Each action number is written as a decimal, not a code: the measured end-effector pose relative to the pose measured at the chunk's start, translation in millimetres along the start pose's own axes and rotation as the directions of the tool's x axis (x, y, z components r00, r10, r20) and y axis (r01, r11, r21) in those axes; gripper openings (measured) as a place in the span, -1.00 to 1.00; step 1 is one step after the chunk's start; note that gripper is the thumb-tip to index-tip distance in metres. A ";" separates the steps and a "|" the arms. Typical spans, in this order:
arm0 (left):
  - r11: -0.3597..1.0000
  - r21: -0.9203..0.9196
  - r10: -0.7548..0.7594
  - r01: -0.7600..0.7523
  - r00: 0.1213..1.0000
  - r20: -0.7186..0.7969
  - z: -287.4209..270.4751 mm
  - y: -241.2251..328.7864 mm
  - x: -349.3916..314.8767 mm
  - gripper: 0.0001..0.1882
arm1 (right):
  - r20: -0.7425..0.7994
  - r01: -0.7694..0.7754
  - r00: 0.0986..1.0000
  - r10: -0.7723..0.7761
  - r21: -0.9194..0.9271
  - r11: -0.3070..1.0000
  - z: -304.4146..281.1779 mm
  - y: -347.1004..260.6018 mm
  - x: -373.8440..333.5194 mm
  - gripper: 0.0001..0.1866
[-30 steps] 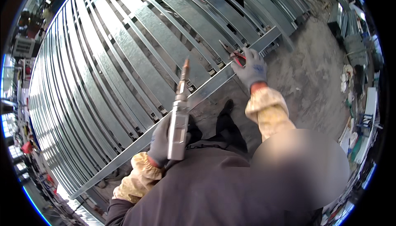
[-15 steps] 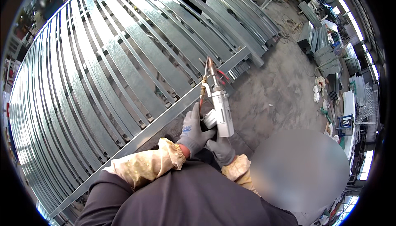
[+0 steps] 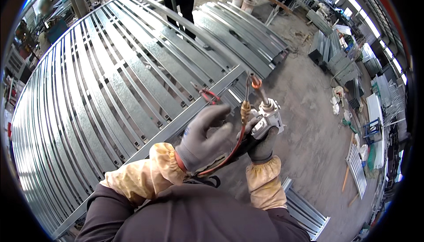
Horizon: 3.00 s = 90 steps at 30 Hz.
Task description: The person holds a welding torch in the left hand and uses pliers in the right hand to repeatedly adjust the torch tip and nozzle. The person makes small rotational and positional adjustments to the tip while standing in a workshop with metal frames nearby.
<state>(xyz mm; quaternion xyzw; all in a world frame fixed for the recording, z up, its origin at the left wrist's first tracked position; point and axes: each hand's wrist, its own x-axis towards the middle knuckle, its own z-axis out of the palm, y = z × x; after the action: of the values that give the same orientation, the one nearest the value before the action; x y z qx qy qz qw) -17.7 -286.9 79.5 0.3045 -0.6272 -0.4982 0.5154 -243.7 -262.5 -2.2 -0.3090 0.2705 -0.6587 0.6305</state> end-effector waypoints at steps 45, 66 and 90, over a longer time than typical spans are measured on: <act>0.971 -0.147 0.149 -0.189 0.958 -0.247 -103.1 35.4 -42.9 -0.70 | -0.066 -0.091 0.994 0.083 -0.135 0.987 102.3 105.3 -38.4 -0.10; 0.847 -0.507 -0.248 0.163 0.963 -0.105 -121.3 15.3 -23.0 -0.71 | -0.212 -0.024 0.975 -0.058 -0.366 0.930 108.0 140.1 -55.2 -0.05; 0.852 -0.372 -0.497 0.368 0.791 -0.356 -64.2 -88.7 102.3 -0.69 | -0.178 -0.207 0.962 0.205 0.007 0.978 -7.9 171.2 57.1 -0.27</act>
<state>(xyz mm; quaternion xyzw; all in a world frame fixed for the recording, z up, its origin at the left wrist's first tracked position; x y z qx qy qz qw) 2.6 -426.7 29.5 0.4685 -0.3287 -0.6062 0.5521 -136.8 -329.8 -131.4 -0.2227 0.3602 -0.6128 0.6671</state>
